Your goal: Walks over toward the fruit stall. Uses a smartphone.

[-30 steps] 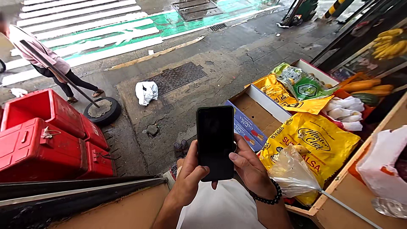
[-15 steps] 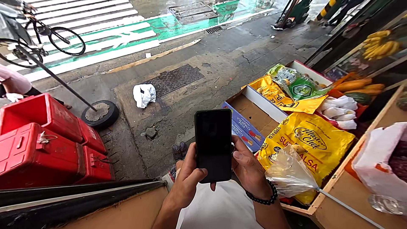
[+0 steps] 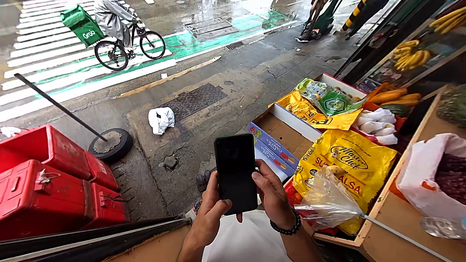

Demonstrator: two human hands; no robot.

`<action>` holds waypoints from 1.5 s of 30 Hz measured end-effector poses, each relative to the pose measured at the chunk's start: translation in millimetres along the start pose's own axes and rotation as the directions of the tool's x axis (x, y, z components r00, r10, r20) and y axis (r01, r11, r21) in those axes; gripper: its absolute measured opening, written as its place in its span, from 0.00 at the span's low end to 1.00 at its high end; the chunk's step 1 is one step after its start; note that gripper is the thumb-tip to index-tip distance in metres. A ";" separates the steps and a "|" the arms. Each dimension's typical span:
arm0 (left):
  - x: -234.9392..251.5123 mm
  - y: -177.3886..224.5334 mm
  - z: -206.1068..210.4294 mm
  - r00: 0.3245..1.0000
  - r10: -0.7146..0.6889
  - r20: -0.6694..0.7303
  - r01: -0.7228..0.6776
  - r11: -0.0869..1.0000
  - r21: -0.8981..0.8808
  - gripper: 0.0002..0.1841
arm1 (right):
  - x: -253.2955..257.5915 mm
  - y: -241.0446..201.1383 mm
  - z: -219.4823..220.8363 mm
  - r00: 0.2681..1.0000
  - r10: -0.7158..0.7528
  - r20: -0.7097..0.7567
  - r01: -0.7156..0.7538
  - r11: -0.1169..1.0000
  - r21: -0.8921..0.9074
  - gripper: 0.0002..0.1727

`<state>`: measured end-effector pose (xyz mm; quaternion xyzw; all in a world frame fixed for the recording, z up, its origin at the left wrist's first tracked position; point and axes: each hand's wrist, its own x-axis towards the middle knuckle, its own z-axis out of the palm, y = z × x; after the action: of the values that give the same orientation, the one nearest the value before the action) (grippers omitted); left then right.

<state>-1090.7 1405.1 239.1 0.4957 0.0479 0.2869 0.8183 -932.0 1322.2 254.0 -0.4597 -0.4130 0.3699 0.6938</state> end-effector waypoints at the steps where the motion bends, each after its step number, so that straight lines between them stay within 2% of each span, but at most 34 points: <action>1: 0.1 0.4 0.2 1.000 -0.004 0.001 0.004 1.000 0.000 0.31 | 0.4 1.3 0.9 1.000 -0.008 -0.014 0.008 1.000 -0.018 0.18; 4: 2.0 2.3 0.4 1.000 -0.009 -0.004 0.009 1.000 -0.001 0.30 | 1.9 1.5 4.6 0.999 -0.008 -0.041 0.007 1.000 -0.026 0.14; 9: 2.7 3.8 -3.5 1.000 -0.011 -0.021 0.010 0.999 -0.033 0.31 | 1.3 -1.7 4.6 0.999 0.022 0.033 -0.022 1.000 0.000 0.25; 14: 2.9 1.4 -6.0 0.999 -0.026 -0.046 0.024 0.999 -0.040 0.31 | 2.0 1.4 0.1 0.997 0.020 0.070 -0.021 1.000 0.006 0.27; 22: -2.9 8.5 3.7 0.999 -0.040 -0.004 0.039 0.992 -0.123 0.30 | -6.6 -6.9 -4.2 0.992 0.025 0.127 -0.033 0.997 0.063 0.31; 29: -10.5 16.2 11.0 1.000 -0.023 0.013 0.024 0.989 -0.144 0.29 | -13.7 -18.4 -1.0 0.984 0.010 0.175 -0.027 0.995 0.097 0.30; 45: -6.8 22.5 5.8 0.999 0.002 -0.036 -0.005 0.997 -0.074 0.28 | 0.8 -9.0 5.3 0.984 0.010 0.178 -0.030 0.993 0.110 0.30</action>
<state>-1103.7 1404.8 259.5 0.4599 0.0511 0.2986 0.8347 -935.3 1322.0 264.0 -0.3895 -0.4468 0.4391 0.6752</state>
